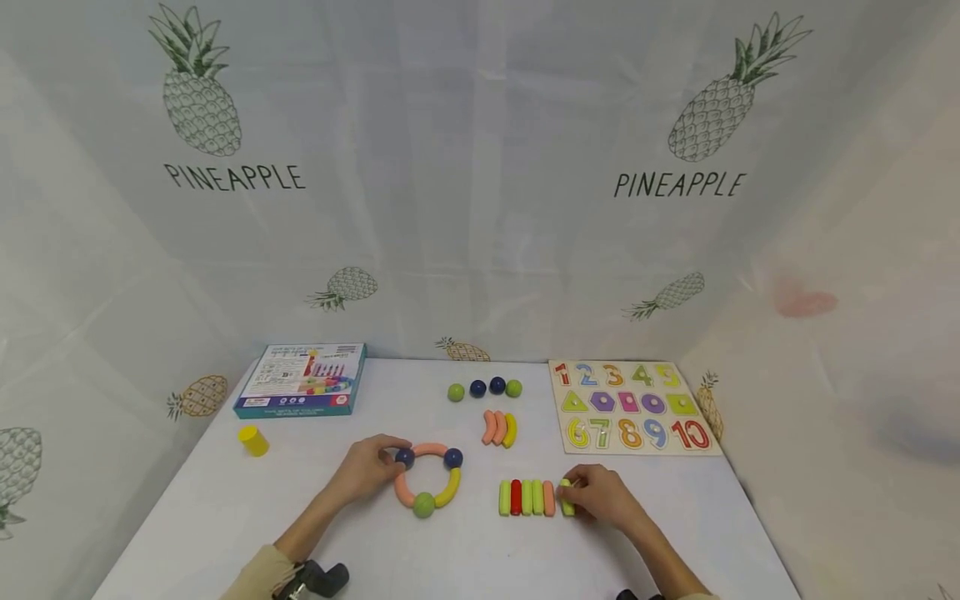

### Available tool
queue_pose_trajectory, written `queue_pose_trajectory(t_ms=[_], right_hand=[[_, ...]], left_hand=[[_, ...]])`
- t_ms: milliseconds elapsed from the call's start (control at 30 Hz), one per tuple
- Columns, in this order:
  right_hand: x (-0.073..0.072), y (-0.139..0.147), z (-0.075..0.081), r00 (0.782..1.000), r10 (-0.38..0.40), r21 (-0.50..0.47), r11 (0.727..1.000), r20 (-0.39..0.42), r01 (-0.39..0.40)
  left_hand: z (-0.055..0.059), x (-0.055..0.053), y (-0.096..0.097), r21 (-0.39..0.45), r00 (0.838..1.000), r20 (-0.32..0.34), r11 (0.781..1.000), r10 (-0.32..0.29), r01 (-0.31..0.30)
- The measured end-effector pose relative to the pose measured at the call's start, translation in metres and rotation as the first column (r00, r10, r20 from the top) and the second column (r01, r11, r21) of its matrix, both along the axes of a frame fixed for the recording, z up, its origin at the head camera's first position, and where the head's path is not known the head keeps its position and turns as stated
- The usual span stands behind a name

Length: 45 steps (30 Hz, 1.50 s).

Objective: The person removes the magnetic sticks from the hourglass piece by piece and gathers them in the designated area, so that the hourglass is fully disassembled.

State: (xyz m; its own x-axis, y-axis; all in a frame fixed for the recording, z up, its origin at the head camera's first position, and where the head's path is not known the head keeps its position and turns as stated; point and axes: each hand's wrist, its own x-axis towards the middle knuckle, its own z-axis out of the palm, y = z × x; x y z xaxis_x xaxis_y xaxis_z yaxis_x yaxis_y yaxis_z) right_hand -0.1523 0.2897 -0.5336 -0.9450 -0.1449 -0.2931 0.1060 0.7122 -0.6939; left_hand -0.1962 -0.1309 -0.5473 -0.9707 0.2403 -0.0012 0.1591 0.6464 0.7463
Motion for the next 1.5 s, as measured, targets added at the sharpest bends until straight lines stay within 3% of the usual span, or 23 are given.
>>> queue_pose_trajectory(t_ms=[433,567,767,900,1033,1167,1233,1367,1433,1500], right_hand=[[0.002,-0.01,0.0,1.0,-0.019,-0.005,1.0,0.023,0.019],[0.0,-0.01,0.0,0.999,-0.038,0.032,0.999,0.004,0.038],[-0.008,-0.021,0.002,0.988,-0.062,0.135,0.987,-0.142,0.081],[-0.009,-0.05,0.008,0.971,0.051,0.134,0.991,-0.233,-0.02],[-0.008,-0.088,0.015,0.928,0.217,0.168,0.971,-0.303,-0.172],[-0.008,-0.122,0.016,0.868,0.353,0.204,0.933,-0.349,-0.298],[-0.009,-0.136,0.015,0.836,0.409,0.229,0.91,-0.367,-0.345],[-0.011,-0.157,0.007,0.771,0.509,0.244,0.861,-0.383,-0.446],[-0.012,-0.165,0.003,0.746,0.549,0.235,0.836,-0.378,-0.496],[-0.013,-0.171,0.0,0.728,0.579,0.239,0.815,-0.367,-0.528]], left_hand=[[-0.004,0.0,0.0,0.011,1.0,0.023,1.0,-0.003,0.003],[-0.002,0.001,0.0,0.012,0.999,0.033,1.0,-0.001,0.001],[-0.004,0.002,0.0,-0.01,1.0,-0.001,1.0,-0.004,0.004],[-0.004,0.003,0.002,-0.01,0.998,-0.06,1.0,0.005,-0.006],[-0.001,0.005,0.004,0.024,0.997,-0.079,0.999,-0.025,0.027],[0.003,0.007,0.003,0.049,0.989,-0.037,0.988,-0.143,0.145],[0.004,0.008,0.003,0.05,0.972,0.001,0.971,-0.236,0.235],[0.004,0.012,0.001,0.043,0.917,0.068,0.92,-0.392,0.39],[0.004,0.013,0.001,0.028,0.902,0.081,0.906,-0.423,0.423],[0.003,0.014,0.001,0.016,0.899,0.091,0.903,-0.428,0.429]])
